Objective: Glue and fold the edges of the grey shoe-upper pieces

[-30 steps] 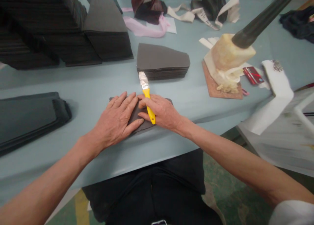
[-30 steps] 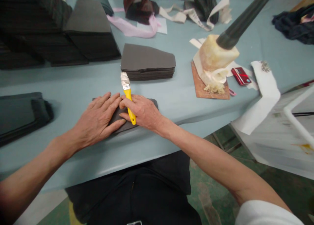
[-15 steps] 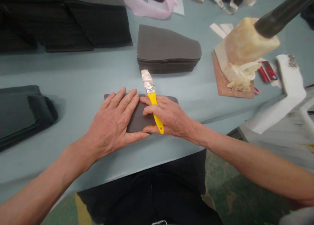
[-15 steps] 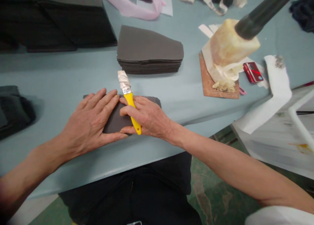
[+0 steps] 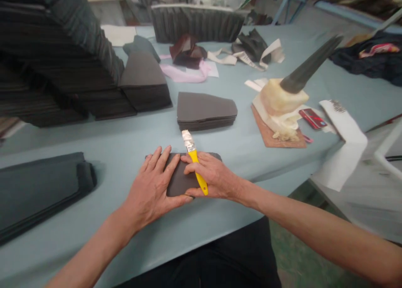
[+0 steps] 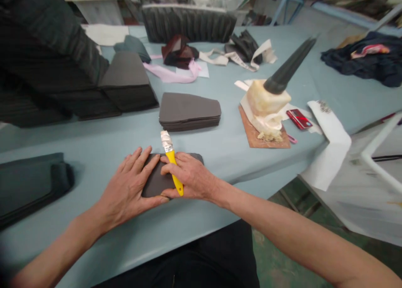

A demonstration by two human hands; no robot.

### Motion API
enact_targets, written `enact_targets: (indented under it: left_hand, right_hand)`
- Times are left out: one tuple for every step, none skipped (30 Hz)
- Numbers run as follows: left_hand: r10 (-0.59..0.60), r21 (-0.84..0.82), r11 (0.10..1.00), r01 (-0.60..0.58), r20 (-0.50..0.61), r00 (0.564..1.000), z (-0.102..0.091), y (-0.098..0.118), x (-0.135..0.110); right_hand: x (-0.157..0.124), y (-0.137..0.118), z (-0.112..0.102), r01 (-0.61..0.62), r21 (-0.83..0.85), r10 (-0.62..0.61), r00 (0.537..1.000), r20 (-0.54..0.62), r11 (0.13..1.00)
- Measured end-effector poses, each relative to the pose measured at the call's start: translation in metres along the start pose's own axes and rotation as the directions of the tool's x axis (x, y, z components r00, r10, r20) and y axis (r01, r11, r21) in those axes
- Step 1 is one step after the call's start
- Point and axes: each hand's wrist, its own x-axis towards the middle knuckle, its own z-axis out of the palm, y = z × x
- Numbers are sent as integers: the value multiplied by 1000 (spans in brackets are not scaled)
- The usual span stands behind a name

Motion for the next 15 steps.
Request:
enact_targets:
  left_hand:
    - [-17, 4, 1000, 17, -23, 1000, 2, -1, -1]
    - [-26, 9, 1000, 26, -40, 999, 5, -1, -3]
    - [-30, 13, 999, 31, -54, 998, 7, -2, -4]
    - [-33, 15, 999, 34, -65, 997, 10, -4, -5]
    - [-36, 16, 999, 37, -73, 997, 13, -5, -5]
    - [-39, 15, 999, 41, -79, 996, 15, -6, -6]
    - [-44, 10, 999, 45, -82, 996, 16, -6, -6]
    - [-48, 4, 999, 49, -80, 996, 17, -7, -6]
    - [-51, -2, 999, 51, -75, 996, 18, -8, -6]
    - [-52, -6, 999, 52, -67, 996, 18, -9, -6]
    - [-52, -8, 999, 52, -59, 997, 18, -10, -6]
    - [-51, -8, 999, 51, -53, 997, 17, -10, -6]
    - [-49, -6, 999, 49, -48, 998, 16, -11, -5]
    - [-48, -5, 999, 47, -44, 998, 15, -12, -4]
    - [-48, -7, 999, 48, -38, 998, 15, -12, -3]
  right_hand:
    - [0, 0, 1, 0, 0, 0, 1000, -4, 1000]
    - [0, 1, 2, 1, -1, -1, 1000, -5, 1000]
    - [0, 2, 3, 3, -2, -3, 1000, 2, 1000]
    - [-1, 3, 4, 5, -3, -5, 1000, 18, 1000]
    - [-1, 4, 4, 4, -7, -4, 999, 35, 1000]
    - [-2, 5, 5, 2, -12, -1, 999, 49, 1000]
    - [-2, 6, 6, -3, -19, 4, 998, 58, 1000]
    - [-3, 7, 7, -5, -25, 7, 998, 65, 1000]
    - [-3, 7, 8, -4, -31, 6, 998, 68, 1000]
    - [-4, 8, 9, 0, -35, 3, 998, 68, 999]
    - [-4, 8, 10, 4, -39, -2, 998, 68, 999]
    - [-4, 8, 11, 8, -44, -5, 998, 68, 999]
    - [-3, 9, 11, 11, -51, -8, 998, 63, 999]
    - [-3, 9, 11, 11, -58, -8, 998, 55, 998]
    - [-2, 9, 11, 8, -66, -5, 999, 46, 998]
